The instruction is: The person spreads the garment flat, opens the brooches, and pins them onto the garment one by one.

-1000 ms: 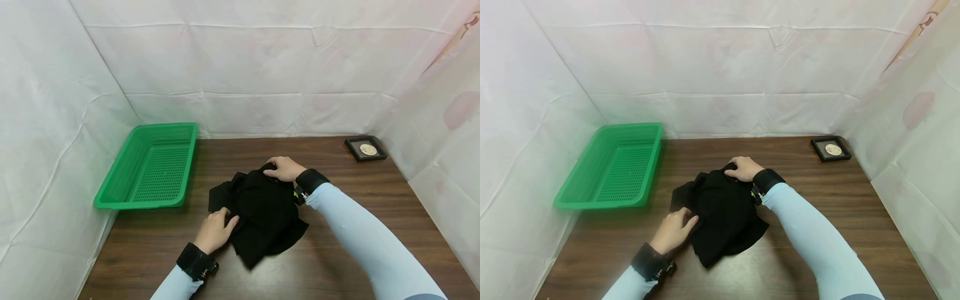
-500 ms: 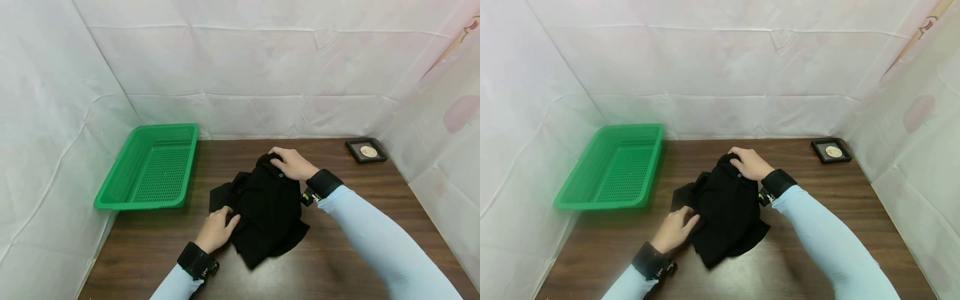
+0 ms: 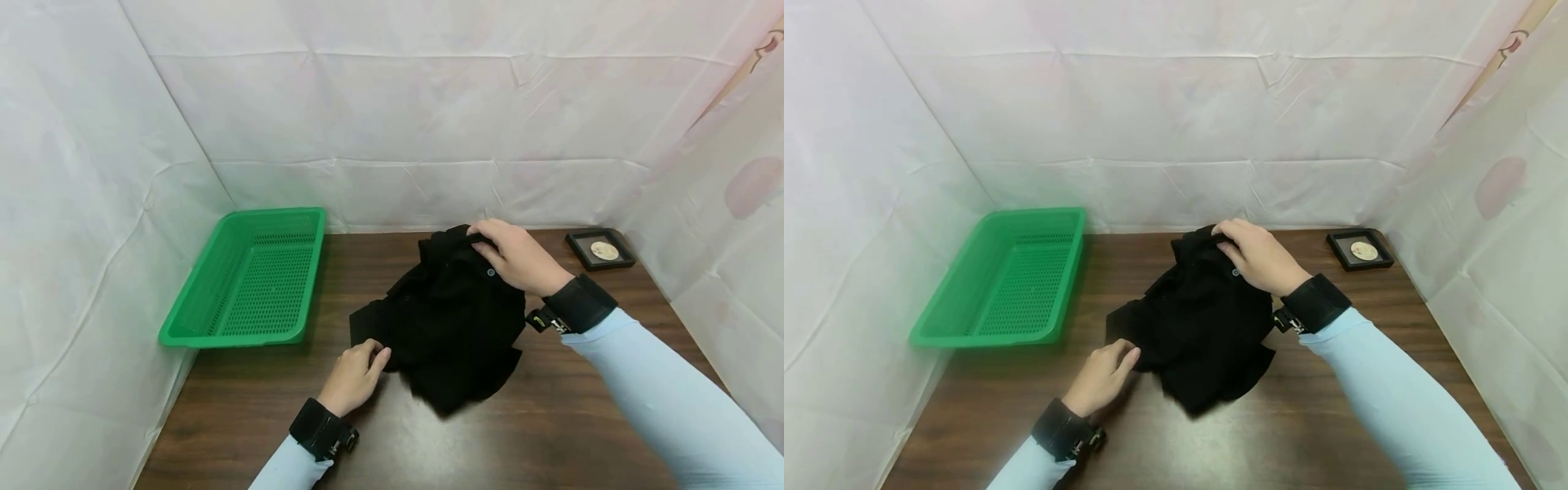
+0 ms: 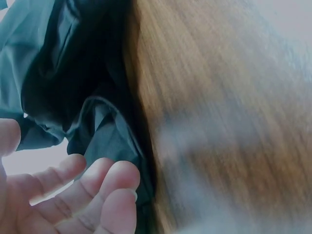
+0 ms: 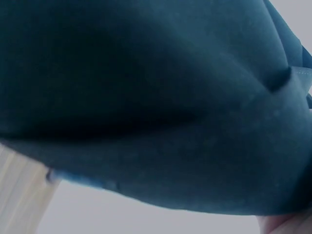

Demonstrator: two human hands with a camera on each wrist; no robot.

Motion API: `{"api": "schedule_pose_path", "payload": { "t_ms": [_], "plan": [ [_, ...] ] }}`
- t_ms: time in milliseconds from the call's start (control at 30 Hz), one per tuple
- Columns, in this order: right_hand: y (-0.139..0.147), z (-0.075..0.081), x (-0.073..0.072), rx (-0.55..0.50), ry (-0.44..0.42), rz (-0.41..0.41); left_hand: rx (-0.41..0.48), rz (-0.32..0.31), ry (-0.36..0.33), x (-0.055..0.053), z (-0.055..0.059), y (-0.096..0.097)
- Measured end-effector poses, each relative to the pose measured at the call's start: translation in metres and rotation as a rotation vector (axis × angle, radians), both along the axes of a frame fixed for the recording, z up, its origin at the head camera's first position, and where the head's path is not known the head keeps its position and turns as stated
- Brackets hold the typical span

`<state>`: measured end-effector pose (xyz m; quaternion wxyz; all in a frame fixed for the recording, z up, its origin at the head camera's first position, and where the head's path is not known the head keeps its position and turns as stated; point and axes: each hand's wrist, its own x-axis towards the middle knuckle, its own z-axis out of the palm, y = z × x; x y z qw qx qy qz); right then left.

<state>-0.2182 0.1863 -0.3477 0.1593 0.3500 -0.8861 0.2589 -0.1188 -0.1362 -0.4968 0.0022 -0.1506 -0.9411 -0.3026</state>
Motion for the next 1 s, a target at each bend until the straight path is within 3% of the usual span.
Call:
{"api": "schedule_pose_path", "payload": {
  "t_ms": [167,333,633,833,1000],
  "plan": [
    [0.01,-0.003,0.017,0.038,0.053,0.017,0.027,0.002,0.023,-0.001,0.002,0.0],
    [0.022,-0.007,0.038,0.082,0.051,0.044,0.041,0.0,0.036,-0.002,0.004,0.0],
    [0.027,-0.013,0.075,0.253,-0.062,0.108,0.04,-0.002,0.113,-0.007,0.012,0.001],
    [0.014,-0.034,0.092,0.295,-0.169,0.179,0.036,-0.002,0.108,-0.009,0.017,0.004],
    [-0.004,-0.064,0.102,0.353,-0.242,0.239,0.03,-0.023,0.096,-0.008,0.016,0.007]
  ]
}}
